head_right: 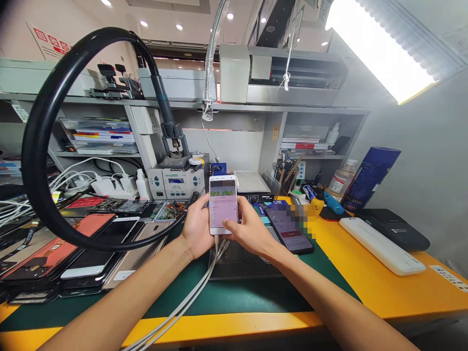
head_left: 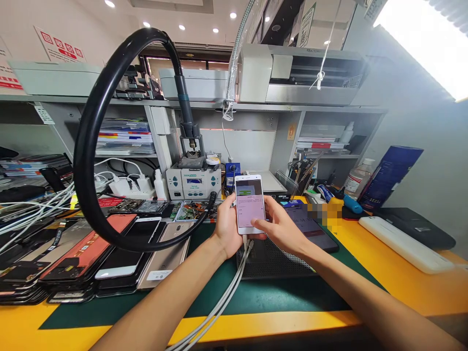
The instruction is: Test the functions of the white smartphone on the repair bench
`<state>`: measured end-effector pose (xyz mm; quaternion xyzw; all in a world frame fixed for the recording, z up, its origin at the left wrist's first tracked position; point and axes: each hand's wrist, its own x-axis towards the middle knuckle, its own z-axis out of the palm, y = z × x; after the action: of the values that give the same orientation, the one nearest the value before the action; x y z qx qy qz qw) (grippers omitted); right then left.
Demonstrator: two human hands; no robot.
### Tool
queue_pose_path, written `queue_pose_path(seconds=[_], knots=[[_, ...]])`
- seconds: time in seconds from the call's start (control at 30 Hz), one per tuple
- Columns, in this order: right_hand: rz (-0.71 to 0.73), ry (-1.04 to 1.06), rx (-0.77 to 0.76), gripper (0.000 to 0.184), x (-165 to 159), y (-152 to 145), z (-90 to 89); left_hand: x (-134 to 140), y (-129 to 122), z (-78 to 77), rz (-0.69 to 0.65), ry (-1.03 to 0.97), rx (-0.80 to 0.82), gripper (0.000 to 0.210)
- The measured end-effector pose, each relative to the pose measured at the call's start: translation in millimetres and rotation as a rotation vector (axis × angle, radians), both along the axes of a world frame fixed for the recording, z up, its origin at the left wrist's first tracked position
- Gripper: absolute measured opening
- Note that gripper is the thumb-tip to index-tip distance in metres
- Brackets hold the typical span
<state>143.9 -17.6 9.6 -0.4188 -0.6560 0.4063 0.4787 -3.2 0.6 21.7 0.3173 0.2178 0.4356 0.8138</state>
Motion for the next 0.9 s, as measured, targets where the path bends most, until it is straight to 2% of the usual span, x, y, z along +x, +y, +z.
queue_pose_path(seconds=[0.7,0.9], knots=[[-0.009,-0.005,0.020,0.049,1.2,2.1,-2.0,-0.2,1.0,-2.0,0.002,0.001,-0.006,0.058],[0.058,0.102,-0.019,0.038,5.2,4.1,-2.0,-0.4,0.9,-1.9,-0.010,-0.008,-0.013,0.058]])
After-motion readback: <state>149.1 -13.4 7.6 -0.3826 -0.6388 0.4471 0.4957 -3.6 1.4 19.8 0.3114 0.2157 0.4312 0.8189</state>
